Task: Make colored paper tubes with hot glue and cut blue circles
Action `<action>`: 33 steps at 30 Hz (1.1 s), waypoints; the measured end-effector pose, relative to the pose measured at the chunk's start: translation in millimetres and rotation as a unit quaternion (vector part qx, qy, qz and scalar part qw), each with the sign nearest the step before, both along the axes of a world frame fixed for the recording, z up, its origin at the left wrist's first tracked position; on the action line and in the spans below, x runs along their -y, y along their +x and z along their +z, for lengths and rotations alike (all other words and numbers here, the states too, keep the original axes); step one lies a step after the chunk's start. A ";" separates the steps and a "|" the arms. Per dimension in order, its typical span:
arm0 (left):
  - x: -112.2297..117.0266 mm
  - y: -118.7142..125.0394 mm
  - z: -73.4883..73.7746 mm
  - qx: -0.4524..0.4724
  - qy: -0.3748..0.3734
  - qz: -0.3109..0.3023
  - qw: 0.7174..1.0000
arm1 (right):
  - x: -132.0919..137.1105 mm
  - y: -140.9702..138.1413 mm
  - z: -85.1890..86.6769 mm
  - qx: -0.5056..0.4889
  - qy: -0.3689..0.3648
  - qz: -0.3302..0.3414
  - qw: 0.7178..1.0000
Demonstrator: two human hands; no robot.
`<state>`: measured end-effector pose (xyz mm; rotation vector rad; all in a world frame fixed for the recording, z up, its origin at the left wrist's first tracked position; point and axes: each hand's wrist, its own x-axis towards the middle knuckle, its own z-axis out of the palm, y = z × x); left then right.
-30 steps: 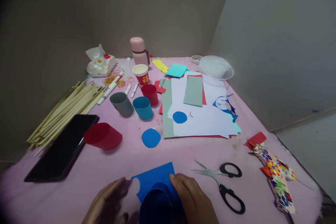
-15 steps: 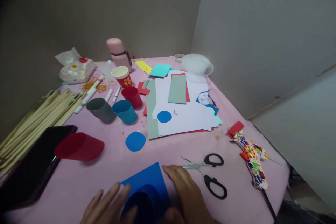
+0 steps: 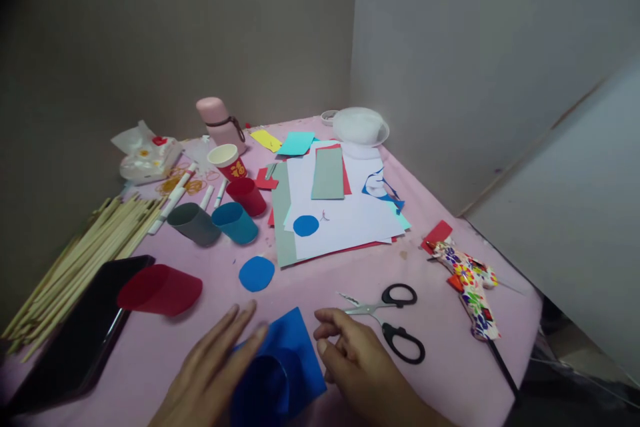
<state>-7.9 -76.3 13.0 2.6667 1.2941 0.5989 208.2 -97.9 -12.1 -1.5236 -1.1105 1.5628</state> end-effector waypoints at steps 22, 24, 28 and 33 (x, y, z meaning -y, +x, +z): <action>14.8 6.9 -17.5 -0.045 -0.062 -0.022 0.997 | -29.5 -1.1 16.6 -0.043 -0.132 0.052 0.989; 15.4 6.9 -17.0 -0.041 -0.068 -0.026 0.997 | -32.2 -3.1 15.0 -0.013 -0.117 0.079 0.990; 14.3 3.2 -15.6 -0.032 -0.070 -0.042 0.996 | -33.9 -8.3 14.4 0.032 -0.085 0.120 0.989; 11.2 -1.4 -17.0 -0.026 -0.080 -0.065 0.994 | -31.6 -15.2 16.9 0.018 -0.082 0.092 0.992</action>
